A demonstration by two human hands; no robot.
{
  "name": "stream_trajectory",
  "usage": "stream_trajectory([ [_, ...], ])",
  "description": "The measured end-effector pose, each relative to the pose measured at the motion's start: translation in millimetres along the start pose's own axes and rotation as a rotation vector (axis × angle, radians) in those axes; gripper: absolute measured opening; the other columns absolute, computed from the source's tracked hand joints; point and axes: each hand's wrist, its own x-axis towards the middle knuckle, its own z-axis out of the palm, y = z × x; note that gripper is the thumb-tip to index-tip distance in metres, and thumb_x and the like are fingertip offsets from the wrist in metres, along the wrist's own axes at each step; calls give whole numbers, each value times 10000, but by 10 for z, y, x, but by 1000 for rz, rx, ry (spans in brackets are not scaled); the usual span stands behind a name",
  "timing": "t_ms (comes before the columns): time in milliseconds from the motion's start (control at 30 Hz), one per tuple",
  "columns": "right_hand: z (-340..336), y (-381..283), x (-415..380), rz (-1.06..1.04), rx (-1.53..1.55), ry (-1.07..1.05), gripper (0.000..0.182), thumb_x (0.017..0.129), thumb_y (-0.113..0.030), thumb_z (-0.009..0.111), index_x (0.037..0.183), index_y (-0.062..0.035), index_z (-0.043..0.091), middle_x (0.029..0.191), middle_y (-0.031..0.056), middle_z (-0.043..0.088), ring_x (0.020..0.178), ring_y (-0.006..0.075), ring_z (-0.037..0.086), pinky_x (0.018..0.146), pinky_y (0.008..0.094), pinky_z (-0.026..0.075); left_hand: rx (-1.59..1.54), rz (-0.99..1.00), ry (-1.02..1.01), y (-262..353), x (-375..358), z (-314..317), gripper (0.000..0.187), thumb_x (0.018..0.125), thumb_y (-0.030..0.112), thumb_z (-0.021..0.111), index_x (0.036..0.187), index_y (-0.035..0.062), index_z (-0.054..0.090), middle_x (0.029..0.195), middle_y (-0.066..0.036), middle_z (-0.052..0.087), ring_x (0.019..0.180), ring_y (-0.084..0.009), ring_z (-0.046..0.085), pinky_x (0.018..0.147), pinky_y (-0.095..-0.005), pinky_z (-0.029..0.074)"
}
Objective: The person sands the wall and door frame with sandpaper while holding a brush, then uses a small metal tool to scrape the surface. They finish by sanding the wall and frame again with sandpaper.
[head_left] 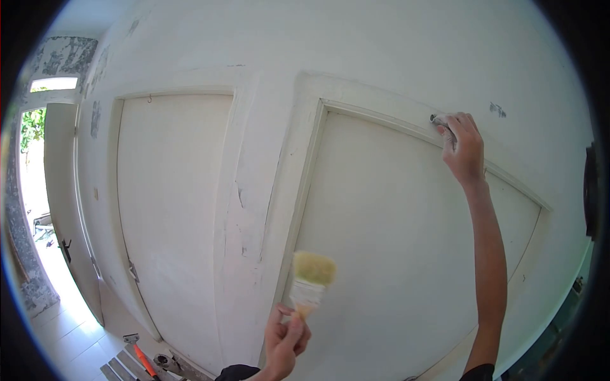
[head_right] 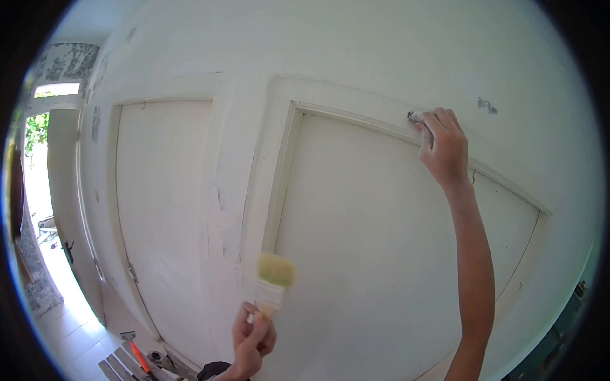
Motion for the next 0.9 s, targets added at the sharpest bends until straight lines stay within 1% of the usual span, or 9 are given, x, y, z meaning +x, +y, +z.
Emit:
stream_trajectory([
  [67,136,-13,38,-101,-103,40,208,825,70,653,993,-43,696,943,92,652,923,278,639,770,399,532,187,-8,-96,-117,-6,-33,286,1107,344,434,1125,85,555,583,56,378,425,-38,253,398,-213,227],
  [100,205,-36,77,-106,-114,39,208,825,70,653,993,-43,696,943,92,652,923,278,639,770,399,532,160,-112,-134,-263,2,-189,209,1108,303,440,1086,111,520,570,51,388,416,-38,258,394,-212,227],
  [233,510,-260,270,-142,-108,79,186,820,48,662,977,-43,703,925,86,648,913,280,640,760,397,545,151,-151,-105,-154,1,-72,161,1101,291,465,1056,138,489,568,50,402,418,-36,259,391,-214,230],
  [300,658,-414,382,-126,-118,105,177,798,13,675,958,-50,713,925,90,641,925,280,640,764,393,551,110,-231,5,-270,-36,-130,147,1098,300,474,1063,157,488,580,47,415,427,-32,266,392,-212,230],
  [533,1473,-967,729,-258,-103,148,233,731,6,674,940,-85,724,963,80,650,960,264,636,823,401,564,135,-229,-28,-591,16,-257,127,1087,299,505,1066,175,486,577,59,408,426,-29,272,386,-209,224],
  [600,1569,-1152,856,-251,-66,41,207,731,10,678,919,-71,707,978,86,655,985,277,636,848,406,558,160,-202,-44,-704,37,-332,122,1086,286,510,1062,169,484,576,61,410,425,-30,273,386,-210,223],
  [667,1510,-1272,894,-293,-27,58,215,729,14,680,925,-68,705,979,87,655,992,283,636,857,406,555,180,-226,-54,-800,47,-399,120,1087,278,508,1058,165,482,577,60,408,426,-29,275,387,-211,223],
  [733,1451,-1175,876,-350,26,77,223,726,18,681,931,-65,703,981,88,655,999,289,635,866,405,553,190,-240,-51,-808,76,-408,119,1088,271,506,1054,160,480,577,58,406,426,-29,277,388,-213,223],
  [900,861,-380,503,-206,-115,160,306,734,62,661,993,-91,721,970,65,673,982,277,639,834,396,551,165,-289,-83,-713,88,-364,115,1088,255,506,1088,142,487,590,61,418,439,-30,290,392,-214,230],
])
